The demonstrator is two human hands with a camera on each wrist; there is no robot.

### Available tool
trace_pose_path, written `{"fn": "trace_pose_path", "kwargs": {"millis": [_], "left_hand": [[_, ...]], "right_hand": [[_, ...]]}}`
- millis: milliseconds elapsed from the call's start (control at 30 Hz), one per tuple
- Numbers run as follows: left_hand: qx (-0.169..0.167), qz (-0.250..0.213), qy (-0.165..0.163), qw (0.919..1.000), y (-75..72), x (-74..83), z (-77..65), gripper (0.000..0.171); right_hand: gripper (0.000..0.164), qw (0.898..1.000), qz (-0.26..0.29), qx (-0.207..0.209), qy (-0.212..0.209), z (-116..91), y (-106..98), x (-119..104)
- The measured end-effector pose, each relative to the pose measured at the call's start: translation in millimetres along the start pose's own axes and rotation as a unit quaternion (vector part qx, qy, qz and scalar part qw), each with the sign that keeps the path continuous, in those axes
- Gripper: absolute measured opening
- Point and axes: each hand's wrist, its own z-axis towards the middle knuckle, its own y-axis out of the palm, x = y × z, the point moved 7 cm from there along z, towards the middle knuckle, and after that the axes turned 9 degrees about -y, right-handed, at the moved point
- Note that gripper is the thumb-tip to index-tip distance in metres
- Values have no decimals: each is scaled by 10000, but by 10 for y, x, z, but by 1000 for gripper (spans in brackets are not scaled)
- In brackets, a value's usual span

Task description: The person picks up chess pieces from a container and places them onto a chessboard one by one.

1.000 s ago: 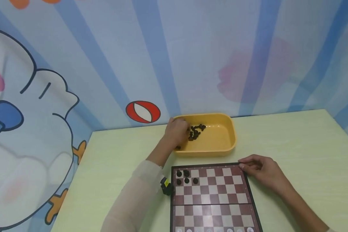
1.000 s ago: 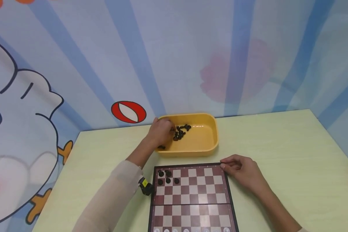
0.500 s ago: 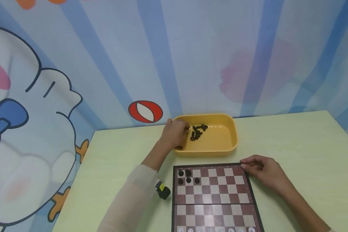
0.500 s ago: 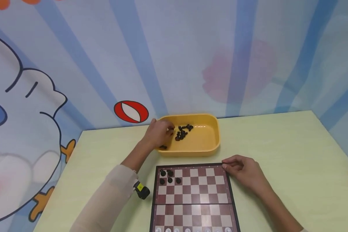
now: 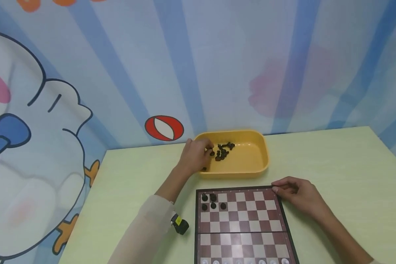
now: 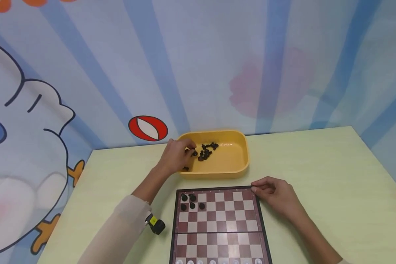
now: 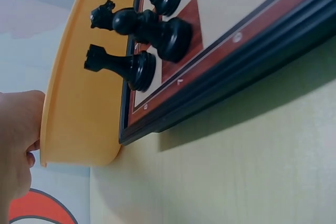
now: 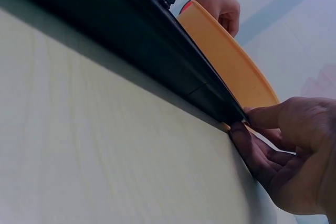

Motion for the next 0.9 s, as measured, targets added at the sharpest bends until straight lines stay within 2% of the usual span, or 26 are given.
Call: {"fn": "trace_pose_path", "kwargs": {"millis": [267, 400, 767, 900], "left_hand": [[403, -296, 138, 9987, -92, -24, -112, 17], [716, -395, 216, 9964, -175, -23, -164, 17], [1311, -753, 655, 9863, -340, 138, -321, 16], [1418, -775, 652, 9847, -387, 143, -402, 15]], "right_hand": [[33, 10000, 19, -38, -47, 11, 41, 61], [33, 9999, 0, -38, -95, 39, 73, 57], [31, 10000, -19, 9, -66, 13, 33, 65], [31, 10000, 33, -49, -74, 13, 57, 64]]}}
